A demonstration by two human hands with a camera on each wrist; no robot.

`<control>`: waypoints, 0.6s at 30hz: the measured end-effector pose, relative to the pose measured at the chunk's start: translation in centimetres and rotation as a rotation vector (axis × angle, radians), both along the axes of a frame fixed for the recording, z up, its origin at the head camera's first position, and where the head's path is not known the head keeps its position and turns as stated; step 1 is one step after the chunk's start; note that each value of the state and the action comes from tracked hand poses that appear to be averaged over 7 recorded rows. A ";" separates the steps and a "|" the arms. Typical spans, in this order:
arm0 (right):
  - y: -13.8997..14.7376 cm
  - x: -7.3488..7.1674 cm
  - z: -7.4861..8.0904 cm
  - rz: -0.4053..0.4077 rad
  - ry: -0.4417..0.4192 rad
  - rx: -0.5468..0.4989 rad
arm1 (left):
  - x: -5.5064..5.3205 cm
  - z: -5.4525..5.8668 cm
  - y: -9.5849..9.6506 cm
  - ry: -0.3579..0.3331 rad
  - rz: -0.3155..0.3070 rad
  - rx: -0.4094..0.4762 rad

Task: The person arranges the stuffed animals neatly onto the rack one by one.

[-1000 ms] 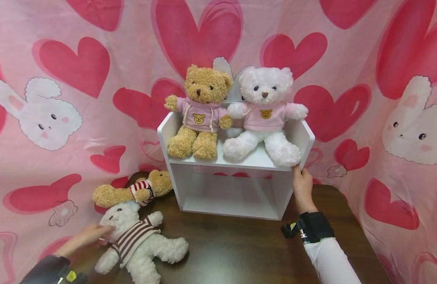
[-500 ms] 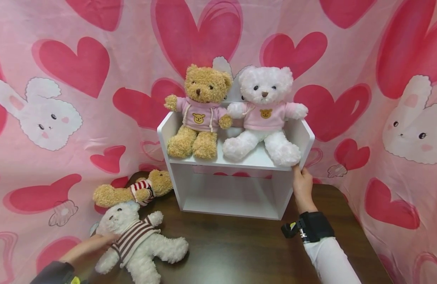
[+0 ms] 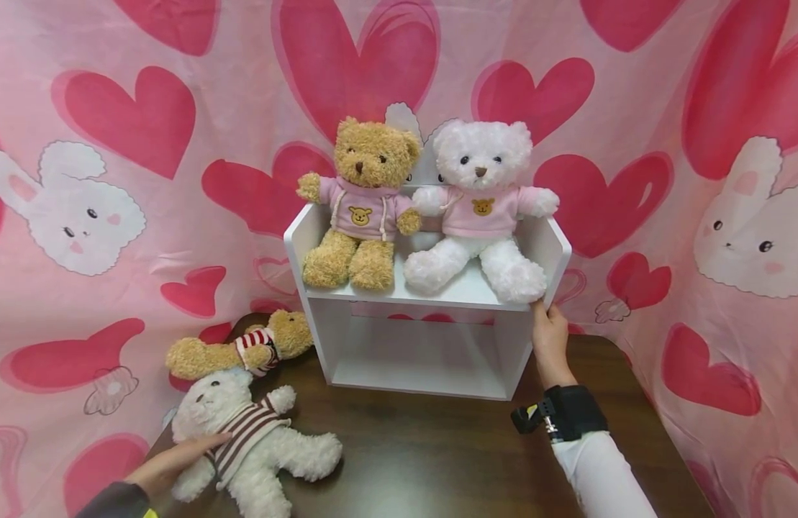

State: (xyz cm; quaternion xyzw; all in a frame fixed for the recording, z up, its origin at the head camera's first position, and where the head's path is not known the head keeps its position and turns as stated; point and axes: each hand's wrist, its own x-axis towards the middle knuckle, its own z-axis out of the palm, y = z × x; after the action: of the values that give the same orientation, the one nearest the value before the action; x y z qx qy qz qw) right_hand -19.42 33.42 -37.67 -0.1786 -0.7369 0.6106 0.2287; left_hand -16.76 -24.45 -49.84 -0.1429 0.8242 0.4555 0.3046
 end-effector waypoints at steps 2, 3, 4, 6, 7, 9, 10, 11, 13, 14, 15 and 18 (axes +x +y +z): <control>0.0 0.0 0.0 -0.004 -0.002 0.000 | 0.0 -0.2 0.2 0.001 0.036 -0.021; -0.1 0.0 -0.1 -0.002 -0.002 -0.001 | 0.0 -0.2 0.3 0.002 0.044 -0.034; -0.1 0.0 -0.1 0.000 -0.003 0.001 | -0.1 -0.3 0.3 -0.003 0.052 -0.047; -0.1 0.0 -0.1 0.013 -0.002 0.000 | -0.1 -0.4 0.4 0.009 0.051 -0.058; -0.1 0.0 -0.1 0.023 -0.001 -0.003 | -0.2 -0.5 0.5 0.012 0.047 -0.070; 0.0 0.0 -0.1 0.033 0.000 -0.006 | -0.3 -0.6 0.7 0.003 0.059 -0.057; 0.1 0.0 -0.1 0.033 0.000 -0.005 | -0.4 -0.7 0.7 0.000 0.063 -0.048; 0.1 0.0 -0.1 0.032 0.001 -0.006 | -0.5 -0.7 0.8 -0.002 0.065 -0.038; 0.1 0.0 -0.1 0.026 0.002 -0.007 | -0.7 -1.0 0.9 -0.011 0.077 -0.023; 0.1 0.0 -0.1 0.024 0.004 -0.006 | -0.7 -1.1 0.9 -0.016 0.083 -0.010; 0.1 0.0 -0.1 0.022 0.006 -0.006 | -0.8 -1.2 0.9 -0.019 0.087 -0.003; 0.1 0.1 -0.1 0.026 0.007 -0.008 | -1.0 -1.6 1.0 -0.032 0.103 0.014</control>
State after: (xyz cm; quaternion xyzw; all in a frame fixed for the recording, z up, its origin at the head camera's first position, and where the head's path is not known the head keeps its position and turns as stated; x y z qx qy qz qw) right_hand -19.35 33.52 -37.73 -0.1678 -0.7360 0.6169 0.2226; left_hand -17.72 -23.49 -51.42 -0.1902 0.8075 0.4741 0.2948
